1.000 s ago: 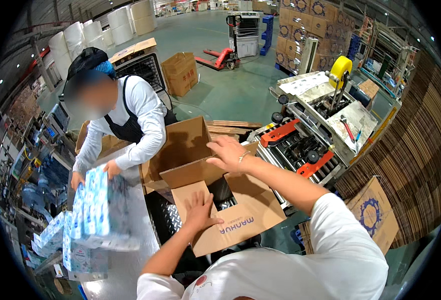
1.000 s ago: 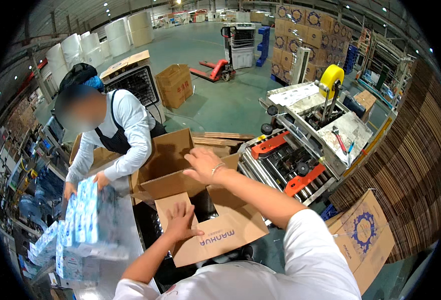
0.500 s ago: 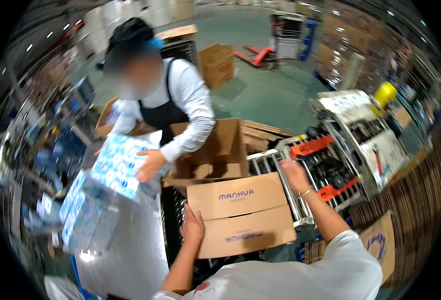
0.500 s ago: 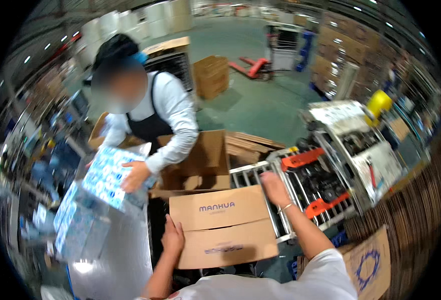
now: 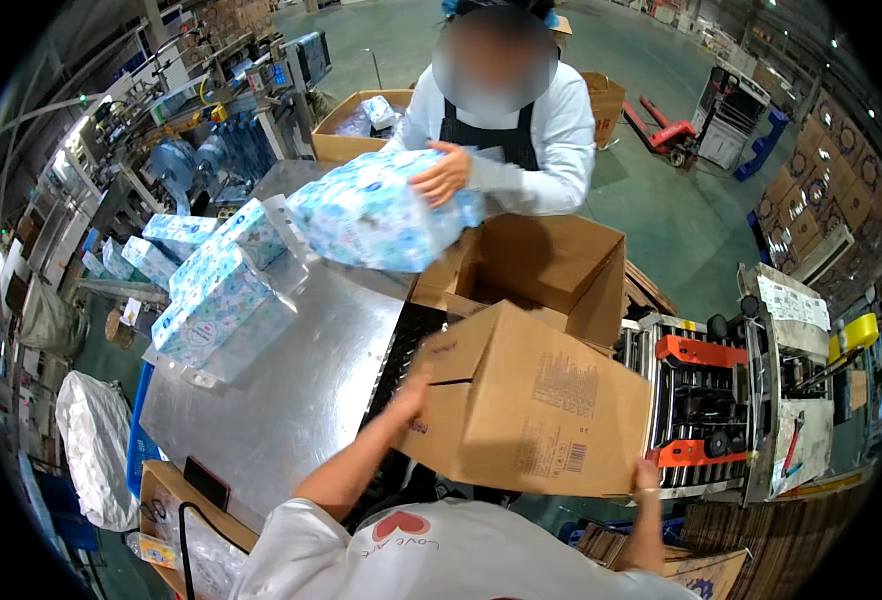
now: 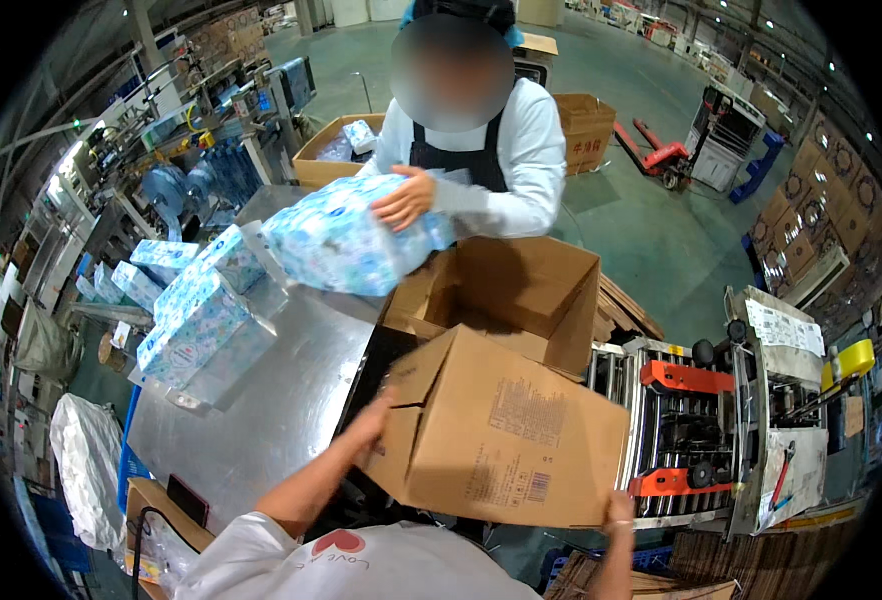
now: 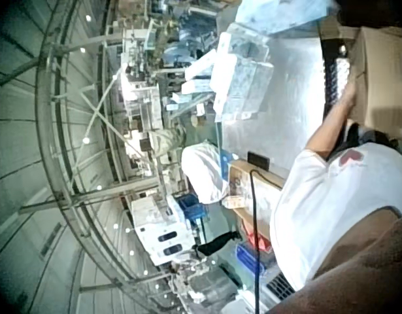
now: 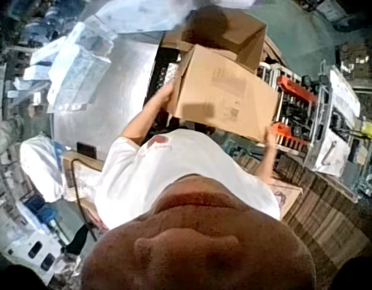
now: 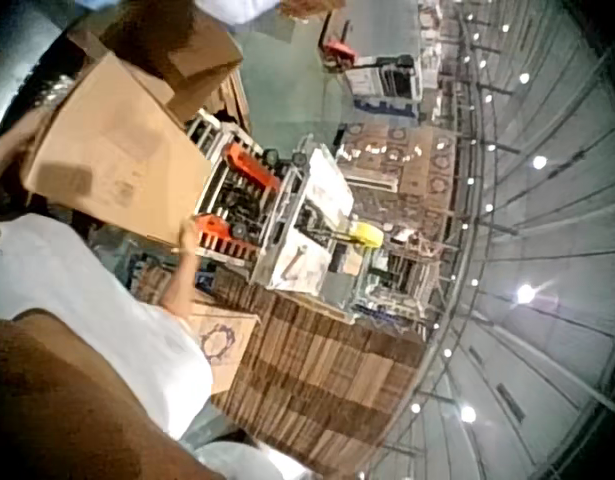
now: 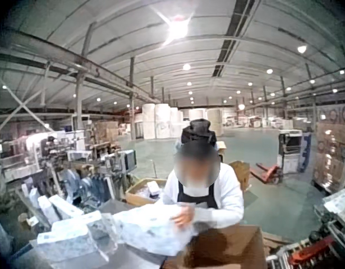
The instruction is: The person picks up cardboard boxes from a stack, opens them, and places bundles of plastic-wrapped items into the boxes before moving them onto a conveyor belt.
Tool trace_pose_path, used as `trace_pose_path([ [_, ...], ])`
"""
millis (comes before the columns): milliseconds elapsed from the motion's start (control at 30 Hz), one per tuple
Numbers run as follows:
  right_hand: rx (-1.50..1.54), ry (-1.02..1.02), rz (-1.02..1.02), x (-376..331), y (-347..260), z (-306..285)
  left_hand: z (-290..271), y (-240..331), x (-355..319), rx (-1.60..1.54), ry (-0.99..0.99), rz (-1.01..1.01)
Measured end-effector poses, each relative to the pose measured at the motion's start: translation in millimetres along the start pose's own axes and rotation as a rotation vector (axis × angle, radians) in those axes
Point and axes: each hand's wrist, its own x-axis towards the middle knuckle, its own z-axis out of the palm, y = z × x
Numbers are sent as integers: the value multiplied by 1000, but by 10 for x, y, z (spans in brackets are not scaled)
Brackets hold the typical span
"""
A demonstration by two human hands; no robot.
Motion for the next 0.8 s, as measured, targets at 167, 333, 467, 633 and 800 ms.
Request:
trace_pose_path([
  [167,220,-419,-350,-1808,-2351,338,274,286,-33,-404,-430,-28],
  [333,-595,-814,-550,-2397,-2607,2222,477,1134,-689,-322,-452,476],
  [467,-1027,171,-934,-2057,-2843,2381,-82,1241,-579,467,-137,621],
  [633,-792,335,-986,-1402,-2357,1769,-798,1311,363,122,-232,413],
  [800,-1075,501,-878,-1730,-2522,1776,-423,1414,607,637,102,577],
])
